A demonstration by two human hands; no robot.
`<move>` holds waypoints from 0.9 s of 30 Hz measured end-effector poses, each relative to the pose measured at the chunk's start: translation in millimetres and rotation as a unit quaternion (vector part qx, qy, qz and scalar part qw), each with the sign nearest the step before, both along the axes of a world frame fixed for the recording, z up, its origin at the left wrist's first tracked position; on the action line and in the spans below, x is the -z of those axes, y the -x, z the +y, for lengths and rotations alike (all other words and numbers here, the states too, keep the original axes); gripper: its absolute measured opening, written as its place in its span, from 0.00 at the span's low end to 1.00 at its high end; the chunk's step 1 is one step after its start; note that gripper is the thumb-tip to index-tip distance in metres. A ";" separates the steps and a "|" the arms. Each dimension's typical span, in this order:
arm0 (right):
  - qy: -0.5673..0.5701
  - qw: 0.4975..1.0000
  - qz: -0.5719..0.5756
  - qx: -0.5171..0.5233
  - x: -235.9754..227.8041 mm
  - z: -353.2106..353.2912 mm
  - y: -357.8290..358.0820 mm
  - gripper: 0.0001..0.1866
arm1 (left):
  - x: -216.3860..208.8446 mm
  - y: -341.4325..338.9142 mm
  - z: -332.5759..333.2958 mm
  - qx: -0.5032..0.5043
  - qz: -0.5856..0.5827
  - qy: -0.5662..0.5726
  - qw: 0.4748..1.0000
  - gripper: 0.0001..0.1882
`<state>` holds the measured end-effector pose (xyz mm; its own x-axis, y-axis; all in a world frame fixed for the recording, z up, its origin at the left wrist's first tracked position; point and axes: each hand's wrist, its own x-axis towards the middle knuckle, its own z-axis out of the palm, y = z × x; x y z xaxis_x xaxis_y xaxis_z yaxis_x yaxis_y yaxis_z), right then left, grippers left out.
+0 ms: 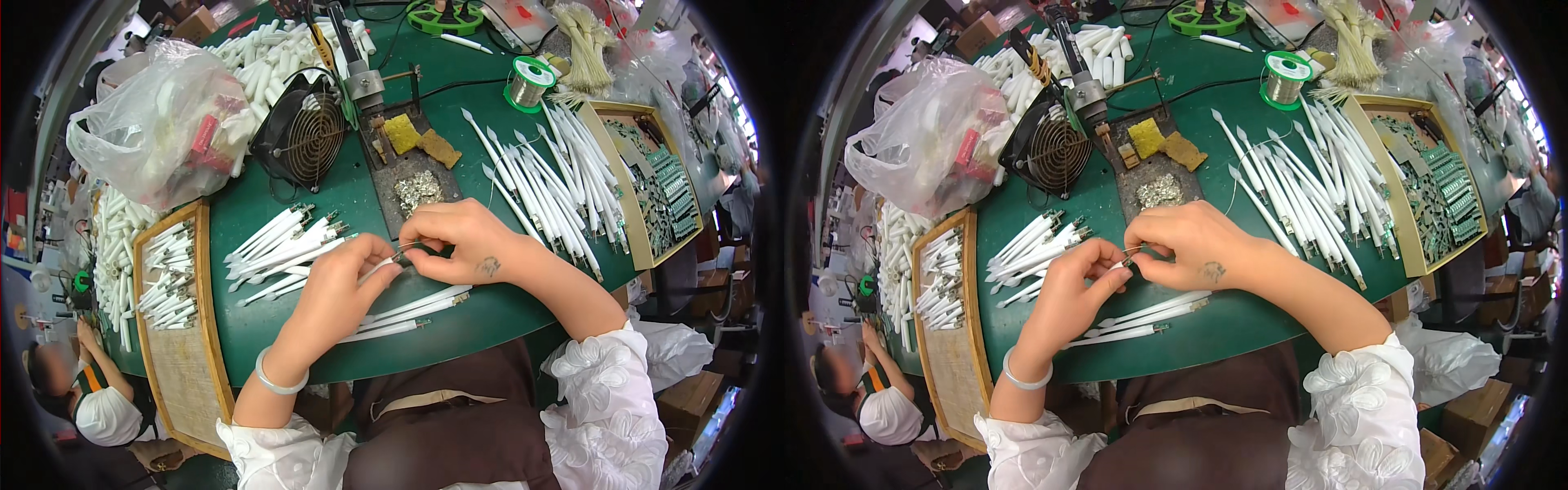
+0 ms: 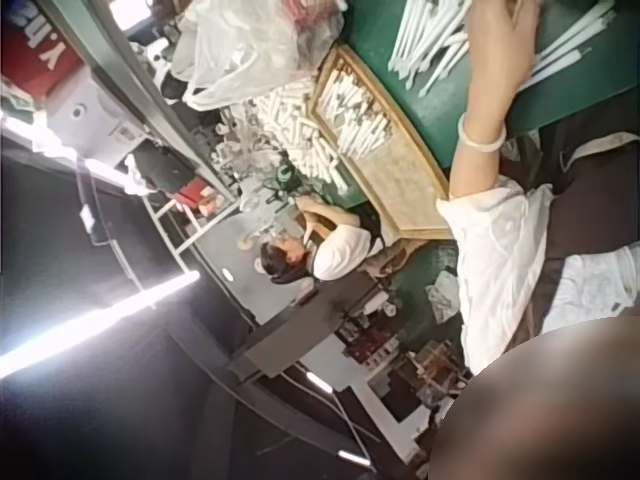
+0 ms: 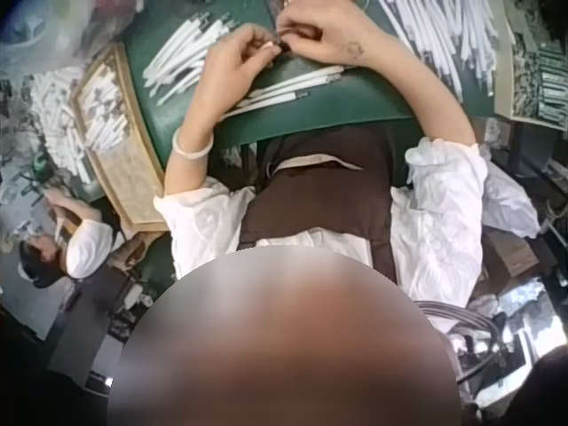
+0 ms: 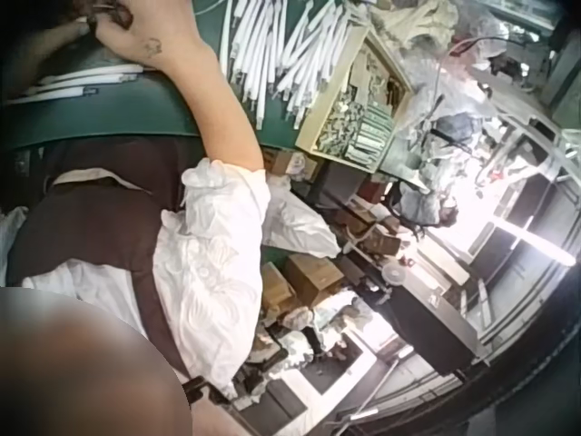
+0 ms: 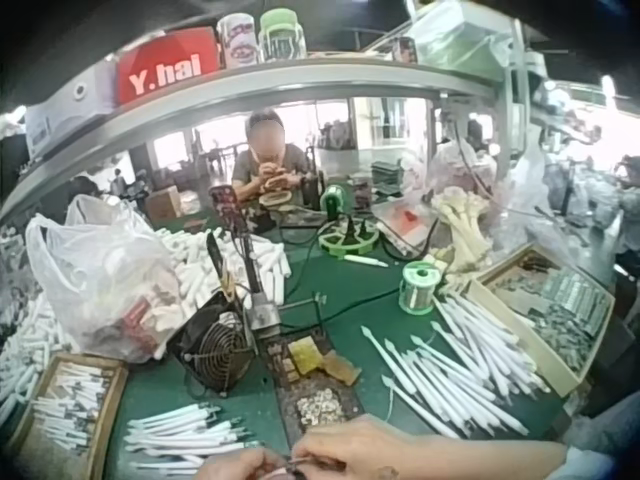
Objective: Soldering small wires to white rods and assembling electronic components at a factory workbench.
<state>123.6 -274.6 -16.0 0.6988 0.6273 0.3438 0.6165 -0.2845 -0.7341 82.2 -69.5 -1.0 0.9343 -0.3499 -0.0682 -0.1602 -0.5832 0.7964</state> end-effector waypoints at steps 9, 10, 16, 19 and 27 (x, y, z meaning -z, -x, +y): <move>-0.014 0.980 -0.194 0.034 6.3 -4.0 -8.4 0.07 | 2.9 -21.5 -7.2 -0.046 0.207 0.168 0.963 0.07; 0.000 0.981 -0.192 0.031 5.8 -4.5 -9.1 0.07 | 2.9 -22.8 -7.4 -0.045 0.208 0.168 0.963 0.07; 0.055 0.983 -0.171 0.023 11.1 -3.7 -10.8 0.08 | 6.3 -24.2 -8.4 -0.052 0.210 0.174 0.961 0.06; 0.087 0.985 -0.145 0.024 12.2 -2.4 -10.2 0.08 | 10.6 -24.5 -7.9 -0.056 0.192 0.148 0.969 0.05; 0.104 0.985 -0.132 0.028 8.7 1.4 -9.3 0.07 | 22.0 -22.9 -9.7 -0.063 0.092 0.138 0.984 0.07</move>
